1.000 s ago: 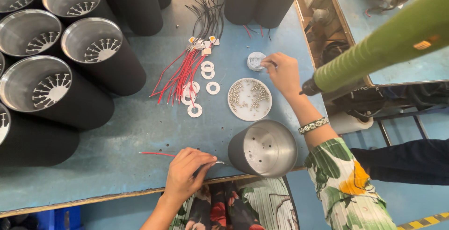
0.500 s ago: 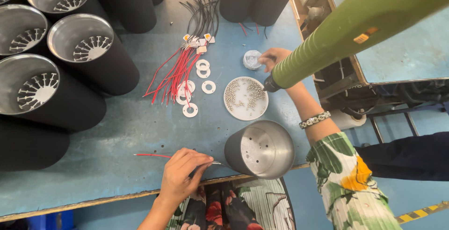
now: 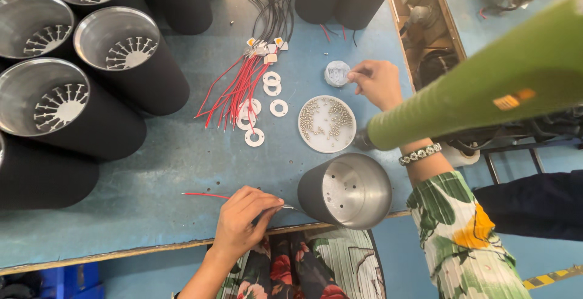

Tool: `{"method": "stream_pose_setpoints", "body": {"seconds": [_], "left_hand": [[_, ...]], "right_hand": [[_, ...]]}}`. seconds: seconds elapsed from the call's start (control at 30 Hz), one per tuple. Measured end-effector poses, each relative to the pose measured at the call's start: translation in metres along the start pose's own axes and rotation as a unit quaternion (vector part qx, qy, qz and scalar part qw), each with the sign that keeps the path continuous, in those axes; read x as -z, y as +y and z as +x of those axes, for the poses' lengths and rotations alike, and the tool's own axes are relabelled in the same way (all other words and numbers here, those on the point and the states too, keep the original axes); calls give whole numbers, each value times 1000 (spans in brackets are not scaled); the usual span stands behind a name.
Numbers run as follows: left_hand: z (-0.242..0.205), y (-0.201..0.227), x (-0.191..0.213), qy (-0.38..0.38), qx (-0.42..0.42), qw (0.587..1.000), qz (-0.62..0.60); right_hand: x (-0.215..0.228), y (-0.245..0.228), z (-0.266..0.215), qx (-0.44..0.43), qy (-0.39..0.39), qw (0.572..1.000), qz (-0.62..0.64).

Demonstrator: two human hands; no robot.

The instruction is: The person assembles LED light fixtures by inserting a white plastic ring and a small LED component into a black cylindrical housing. They use a green power drill to secure the components with screws. The person then connects red and black wires to the LED and places the finished unit on the table.

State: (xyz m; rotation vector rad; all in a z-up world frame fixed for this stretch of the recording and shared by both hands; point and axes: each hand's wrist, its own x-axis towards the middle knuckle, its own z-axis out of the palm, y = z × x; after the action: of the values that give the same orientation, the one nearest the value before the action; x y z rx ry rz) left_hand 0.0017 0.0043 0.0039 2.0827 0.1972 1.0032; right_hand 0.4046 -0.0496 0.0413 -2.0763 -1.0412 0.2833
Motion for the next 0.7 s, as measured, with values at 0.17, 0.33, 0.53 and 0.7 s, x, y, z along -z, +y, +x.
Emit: {"method": "stream_pose_setpoints", "body": {"seconds": [0.17,0.33,0.53,0.7], "left_hand": [[0,1,1,2,0,1000,-7],[0,1,3,-7,3,1000,-8],[0,1,4,2,-2,1000,-14],[0,0,5,3,-5,1000,-22]], "right_hand": [[-6,48,0,-56,17,983,173],[-8,76,7,-133,71,941,304],[-4,74,15,-157,96,912,367],[3,68,17,-169,96,926,323]]}}
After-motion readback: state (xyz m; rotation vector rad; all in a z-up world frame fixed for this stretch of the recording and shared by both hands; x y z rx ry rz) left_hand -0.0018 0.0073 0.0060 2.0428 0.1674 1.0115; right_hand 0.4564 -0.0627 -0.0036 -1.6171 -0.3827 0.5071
